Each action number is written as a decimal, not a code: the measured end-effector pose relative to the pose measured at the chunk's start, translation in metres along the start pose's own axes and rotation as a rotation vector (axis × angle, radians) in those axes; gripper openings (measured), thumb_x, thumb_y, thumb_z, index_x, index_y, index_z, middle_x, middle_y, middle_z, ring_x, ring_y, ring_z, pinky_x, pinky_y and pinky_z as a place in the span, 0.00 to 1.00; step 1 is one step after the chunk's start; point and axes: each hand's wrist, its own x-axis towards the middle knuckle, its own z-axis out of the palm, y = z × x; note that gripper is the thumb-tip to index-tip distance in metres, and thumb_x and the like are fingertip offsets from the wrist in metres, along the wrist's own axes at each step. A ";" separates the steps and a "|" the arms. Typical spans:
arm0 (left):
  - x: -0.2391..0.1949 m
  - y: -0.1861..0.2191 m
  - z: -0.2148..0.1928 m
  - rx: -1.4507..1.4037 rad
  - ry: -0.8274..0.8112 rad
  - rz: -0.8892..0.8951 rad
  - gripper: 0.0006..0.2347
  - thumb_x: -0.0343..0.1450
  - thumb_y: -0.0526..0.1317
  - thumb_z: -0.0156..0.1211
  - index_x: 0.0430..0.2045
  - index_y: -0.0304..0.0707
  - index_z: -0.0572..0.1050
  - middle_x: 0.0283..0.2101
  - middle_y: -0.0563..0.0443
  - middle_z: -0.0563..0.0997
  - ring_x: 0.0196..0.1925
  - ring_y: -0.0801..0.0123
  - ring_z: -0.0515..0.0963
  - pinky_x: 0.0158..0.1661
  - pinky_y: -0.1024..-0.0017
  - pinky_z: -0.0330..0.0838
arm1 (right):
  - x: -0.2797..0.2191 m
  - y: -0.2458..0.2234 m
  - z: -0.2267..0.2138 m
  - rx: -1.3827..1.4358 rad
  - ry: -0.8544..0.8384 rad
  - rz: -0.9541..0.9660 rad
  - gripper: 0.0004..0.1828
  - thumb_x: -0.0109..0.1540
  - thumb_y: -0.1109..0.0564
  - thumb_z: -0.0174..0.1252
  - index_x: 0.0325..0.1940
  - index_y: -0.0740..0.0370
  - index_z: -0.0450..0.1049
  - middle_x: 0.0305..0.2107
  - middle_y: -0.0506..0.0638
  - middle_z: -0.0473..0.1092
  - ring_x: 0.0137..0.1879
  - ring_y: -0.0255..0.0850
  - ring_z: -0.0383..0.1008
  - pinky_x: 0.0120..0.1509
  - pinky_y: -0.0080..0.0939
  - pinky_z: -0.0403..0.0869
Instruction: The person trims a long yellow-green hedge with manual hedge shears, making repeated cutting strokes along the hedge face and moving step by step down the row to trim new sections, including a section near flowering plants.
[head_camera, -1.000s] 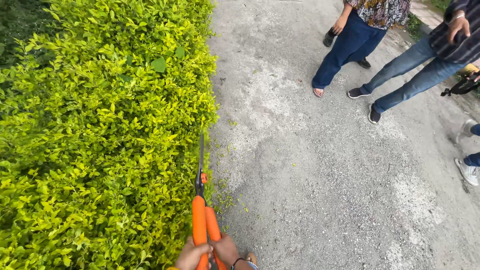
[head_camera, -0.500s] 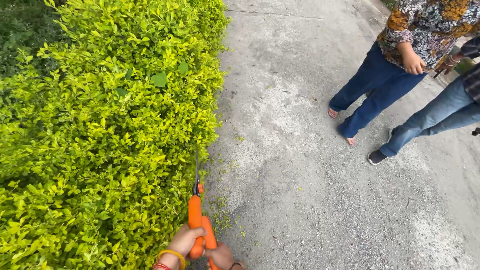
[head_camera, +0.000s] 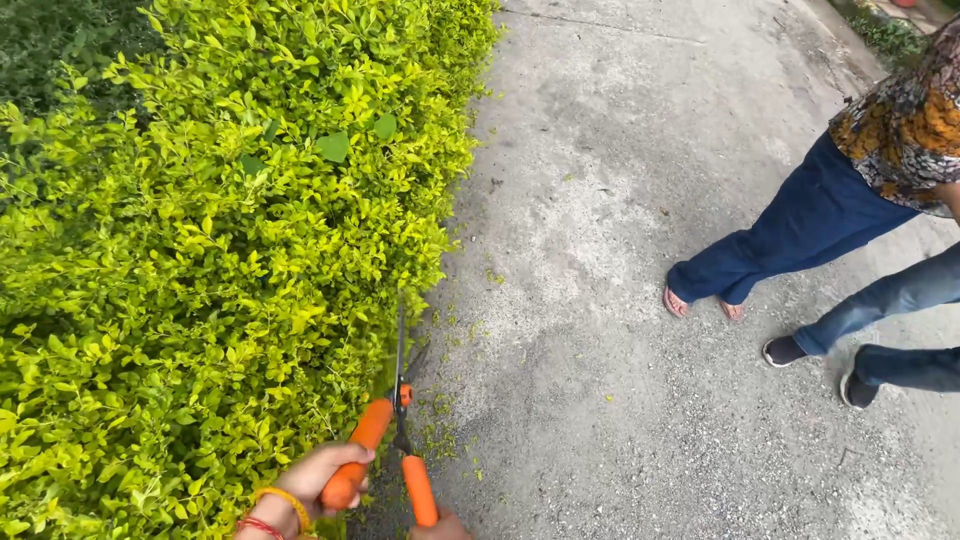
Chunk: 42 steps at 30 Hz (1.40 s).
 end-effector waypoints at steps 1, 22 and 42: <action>0.011 -0.012 0.006 -0.004 0.002 -0.002 0.13 0.64 0.44 0.64 0.32 0.34 0.73 0.21 0.42 0.77 0.15 0.61 0.75 0.13 0.68 0.57 | 0.000 -0.005 0.002 -0.003 -0.004 0.003 0.34 0.52 0.54 0.67 0.63 0.57 0.72 0.31 0.47 0.76 0.38 0.38 0.80 0.47 0.41 0.76; 0.036 0.046 0.048 -0.004 -0.049 0.041 0.14 0.63 0.43 0.66 0.33 0.32 0.72 0.22 0.40 0.77 0.15 0.57 0.75 0.16 0.66 0.65 | 0.002 -0.064 -0.035 0.091 0.108 -0.254 0.21 0.51 0.58 0.67 0.49 0.56 0.77 0.20 0.47 0.73 0.23 0.38 0.76 0.28 0.39 0.74; 0.105 0.107 0.032 0.133 -0.147 0.085 0.20 0.64 0.46 0.64 0.45 0.32 0.73 0.26 0.42 0.77 0.19 0.58 0.76 0.17 0.66 0.61 | 0.001 -0.191 -0.040 0.247 0.076 -0.147 0.16 0.58 0.59 0.63 0.49 0.63 0.73 0.17 0.50 0.70 0.18 0.40 0.72 0.22 0.43 0.73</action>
